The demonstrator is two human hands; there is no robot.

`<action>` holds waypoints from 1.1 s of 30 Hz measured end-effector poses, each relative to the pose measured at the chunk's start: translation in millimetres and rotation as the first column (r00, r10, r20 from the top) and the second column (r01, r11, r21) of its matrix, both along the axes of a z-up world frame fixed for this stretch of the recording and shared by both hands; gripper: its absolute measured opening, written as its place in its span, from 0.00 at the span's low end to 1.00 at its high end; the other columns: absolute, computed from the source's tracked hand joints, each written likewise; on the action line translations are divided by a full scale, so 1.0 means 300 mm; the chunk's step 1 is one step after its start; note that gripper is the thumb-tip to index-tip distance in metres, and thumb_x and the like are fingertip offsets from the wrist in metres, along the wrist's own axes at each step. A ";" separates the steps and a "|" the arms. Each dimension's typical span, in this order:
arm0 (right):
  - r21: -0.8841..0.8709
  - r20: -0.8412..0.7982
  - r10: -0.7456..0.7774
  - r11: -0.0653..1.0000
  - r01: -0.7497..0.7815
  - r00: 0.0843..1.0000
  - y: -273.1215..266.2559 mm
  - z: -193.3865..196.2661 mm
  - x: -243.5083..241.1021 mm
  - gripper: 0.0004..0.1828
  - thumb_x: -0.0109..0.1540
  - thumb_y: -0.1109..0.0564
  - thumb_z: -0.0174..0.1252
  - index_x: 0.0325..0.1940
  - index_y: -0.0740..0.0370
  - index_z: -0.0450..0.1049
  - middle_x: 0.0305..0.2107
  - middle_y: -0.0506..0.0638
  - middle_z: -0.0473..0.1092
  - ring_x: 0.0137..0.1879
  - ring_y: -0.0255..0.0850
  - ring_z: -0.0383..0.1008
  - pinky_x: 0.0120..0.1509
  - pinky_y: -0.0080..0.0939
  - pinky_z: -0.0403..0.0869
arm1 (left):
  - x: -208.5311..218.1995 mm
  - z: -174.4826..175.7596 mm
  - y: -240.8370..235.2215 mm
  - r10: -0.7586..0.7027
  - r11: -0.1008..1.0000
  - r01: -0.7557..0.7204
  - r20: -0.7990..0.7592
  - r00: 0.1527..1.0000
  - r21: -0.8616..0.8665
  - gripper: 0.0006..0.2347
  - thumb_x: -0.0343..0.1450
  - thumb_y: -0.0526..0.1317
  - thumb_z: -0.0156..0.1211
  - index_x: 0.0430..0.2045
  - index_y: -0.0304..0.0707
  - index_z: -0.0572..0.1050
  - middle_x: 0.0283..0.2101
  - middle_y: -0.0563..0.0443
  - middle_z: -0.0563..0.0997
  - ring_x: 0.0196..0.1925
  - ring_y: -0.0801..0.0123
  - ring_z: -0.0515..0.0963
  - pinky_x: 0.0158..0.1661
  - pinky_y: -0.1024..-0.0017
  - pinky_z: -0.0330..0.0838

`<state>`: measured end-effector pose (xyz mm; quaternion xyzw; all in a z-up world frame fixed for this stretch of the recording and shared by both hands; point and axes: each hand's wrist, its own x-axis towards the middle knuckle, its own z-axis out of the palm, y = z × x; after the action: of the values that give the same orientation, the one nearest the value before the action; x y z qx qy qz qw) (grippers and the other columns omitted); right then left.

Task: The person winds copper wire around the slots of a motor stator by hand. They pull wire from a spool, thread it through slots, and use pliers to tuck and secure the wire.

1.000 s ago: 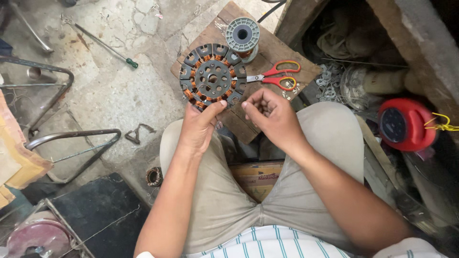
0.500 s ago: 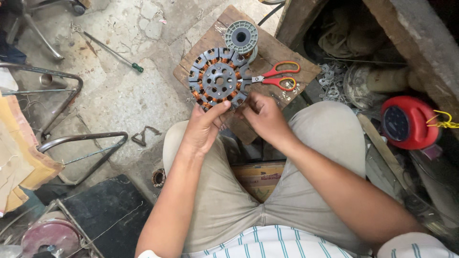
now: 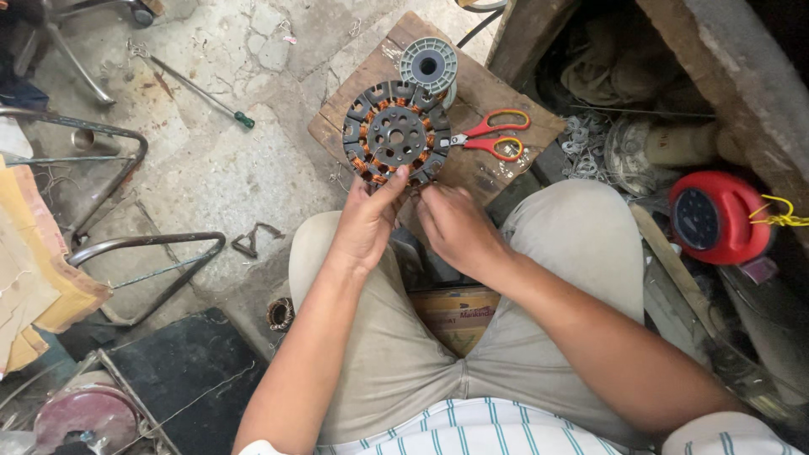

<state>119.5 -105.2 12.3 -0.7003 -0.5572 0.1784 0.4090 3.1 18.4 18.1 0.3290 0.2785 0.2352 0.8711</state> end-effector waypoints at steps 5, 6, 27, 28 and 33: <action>-0.036 0.056 0.086 0.996 -0.084 0.995 -0.010 0.028 0.032 0.06 0.65 0.61 0.53 0.36 0.66 0.66 0.31 0.61 0.70 0.41 0.60 0.71 0.46 0.57 0.65 | 0.009 0.008 -0.002 0.001 0.997 0.004 -0.069 0.998 0.078 0.21 0.70 0.35 0.68 0.58 0.37 0.69 0.56 0.52 0.78 0.60 0.70 0.75 0.62 0.68 0.65; -0.045 0.038 0.091 0.995 -0.090 0.995 -0.012 0.034 0.039 0.06 0.65 0.61 0.54 0.36 0.66 0.66 0.30 0.61 0.70 0.41 0.60 0.71 0.45 0.57 0.65 | 0.009 0.007 -0.003 0.000 0.996 0.008 -0.087 0.996 0.091 0.21 0.70 0.35 0.68 0.57 0.37 0.69 0.56 0.52 0.78 0.60 0.71 0.75 0.62 0.69 0.65; -0.082 -0.630 0.008 0.994 -0.076 0.777 -0.032 0.114 0.132 0.15 0.72 0.56 0.47 0.48 0.65 0.78 0.22 0.40 0.66 0.29 0.27 0.65 0.34 0.30 0.65 | 0.007 0.017 0.005 -0.083 0.996 0.082 0.005 0.997 0.035 0.16 0.72 0.31 0.65 0.53 0.35 0.71 0.51 0.49 0.81 0.51 0.67 0.81 0.52 0.63 0.75; -0.058 -0.632 0.017 0.996 -0.069 0.775 -0.029 0.111 0.138 0.15 0.73 0.55 0.47 0.49 0.65 0.78 0.22 0.40 0.65 0.30 0.27 0.64 0.35 0.29 0.65 | 0.007 0.022 0.009 -0.091 0.996 0.091 0.037 0.995 0.013 0.15 0.73 0.30 0.64 0.53 0.33 0.71 0.51 0.48 0.81 0.52 0.66 0.81 0.54 0.61 0.76; -0.029 -0.721 0.038 0.996 -0.084 0.692 -0.023 0.091 0.136 0.16 0.74 0.54 0.47 0.52 0.65 0.78 0.23 0.40 0.63 0.31 0.27 0.61 0.36 0.29 0.63 | -0.001 0.040 0.019 -0.103 0.993 0.110 0.168 0.980 -0.035 0.14 0.74 0.25 0.58 0.54 0.29 0.71 0.52 0.43 0.80 0.55 0.60 0.81 0.61 0.53 0.76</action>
<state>160.3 -112.2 39.4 -0.5675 -0.3701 0.4682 0.5673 2.7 24.1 30.0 0.3032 0.1921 0.2087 0.9097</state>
